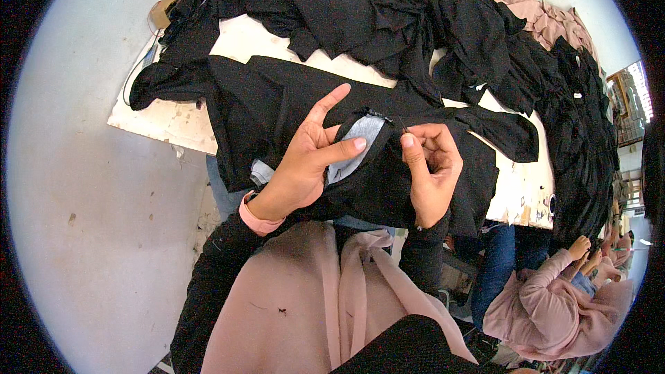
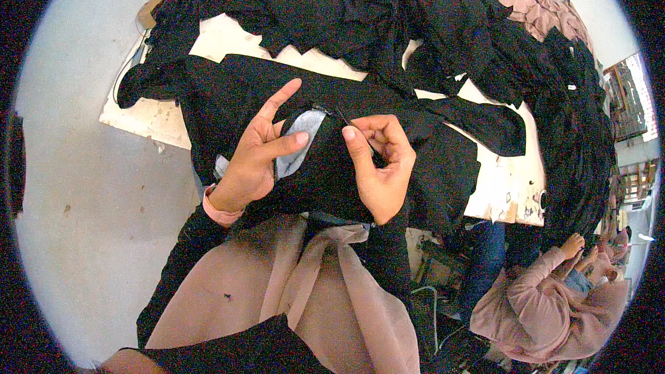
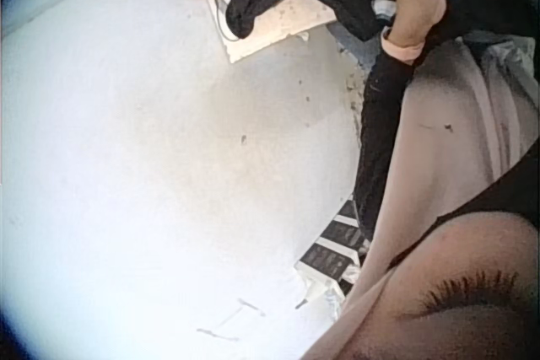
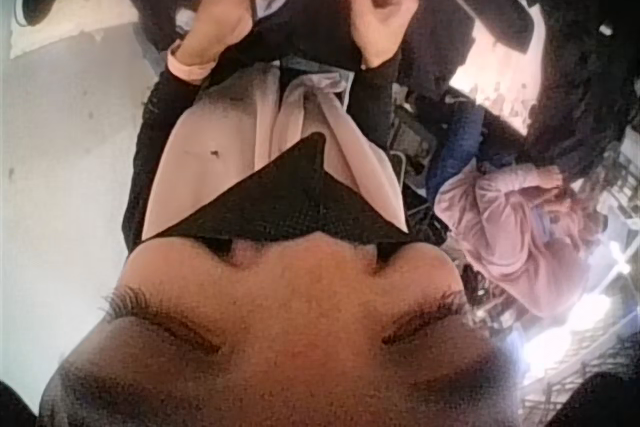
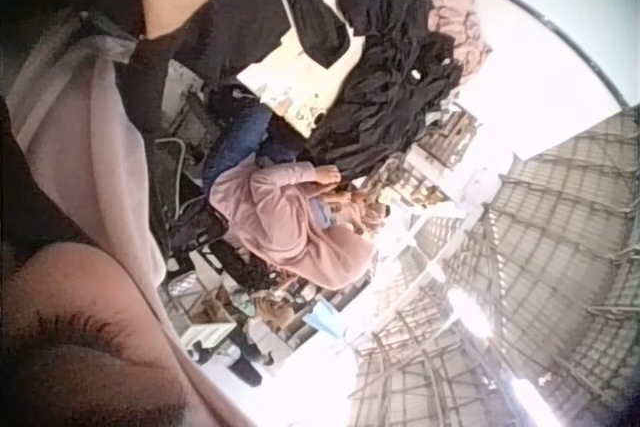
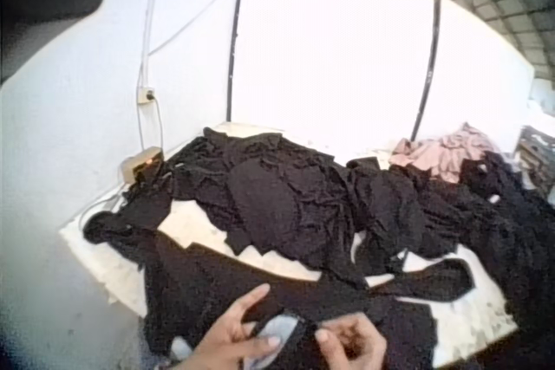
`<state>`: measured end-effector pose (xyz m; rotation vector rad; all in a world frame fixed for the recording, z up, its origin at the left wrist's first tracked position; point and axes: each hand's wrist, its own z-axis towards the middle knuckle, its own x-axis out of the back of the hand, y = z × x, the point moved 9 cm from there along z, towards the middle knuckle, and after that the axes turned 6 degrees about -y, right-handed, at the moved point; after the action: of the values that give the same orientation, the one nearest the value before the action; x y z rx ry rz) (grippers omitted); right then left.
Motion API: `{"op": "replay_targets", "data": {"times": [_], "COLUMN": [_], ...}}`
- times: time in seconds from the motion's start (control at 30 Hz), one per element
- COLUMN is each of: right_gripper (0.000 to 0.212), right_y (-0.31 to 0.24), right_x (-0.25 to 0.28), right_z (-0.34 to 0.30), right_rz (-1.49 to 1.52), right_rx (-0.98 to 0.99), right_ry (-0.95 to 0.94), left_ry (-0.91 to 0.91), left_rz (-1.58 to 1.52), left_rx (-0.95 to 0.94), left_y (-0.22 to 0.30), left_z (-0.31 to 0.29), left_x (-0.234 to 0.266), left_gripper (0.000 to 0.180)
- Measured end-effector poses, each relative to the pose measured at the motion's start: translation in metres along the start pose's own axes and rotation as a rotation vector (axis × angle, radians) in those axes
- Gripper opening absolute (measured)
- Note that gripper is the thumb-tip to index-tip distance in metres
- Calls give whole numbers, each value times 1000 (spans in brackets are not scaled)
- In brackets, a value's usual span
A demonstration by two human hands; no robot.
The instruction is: The person uses small scissors to trim loose threads and fabric edges on a black shirt laid on a table. They repeatedly reposition the shirt, cut small sections, and remove cut pieces by hand.
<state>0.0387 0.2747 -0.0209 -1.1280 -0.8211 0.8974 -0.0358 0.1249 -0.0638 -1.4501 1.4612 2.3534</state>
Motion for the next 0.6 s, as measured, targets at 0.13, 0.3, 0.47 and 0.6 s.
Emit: {"op": "replay_targets", "data": {"times": [0.13,0.3,0.47,0.6], "right_gripper": [11,19,11,15], "right_y": [5,26,38,27], "right_x": [2,3,10,-17], "right_z": [6,17,7,6], "right_rz": [75,258,44,-112], "right_rx": [54,67,-4,24], "right_ry": [35,102,227,79], "left_ry": [-113,-508,279,741], "left_rz": [263,1261,2126,2197], "left_rx": [112,-136,-699,-193], "left_y": [19,107,191,201], "left_z": [19,115,84,-9], "left_x": [-16,-38,-11,30], "left_gripper": [81,60,52,46]}}
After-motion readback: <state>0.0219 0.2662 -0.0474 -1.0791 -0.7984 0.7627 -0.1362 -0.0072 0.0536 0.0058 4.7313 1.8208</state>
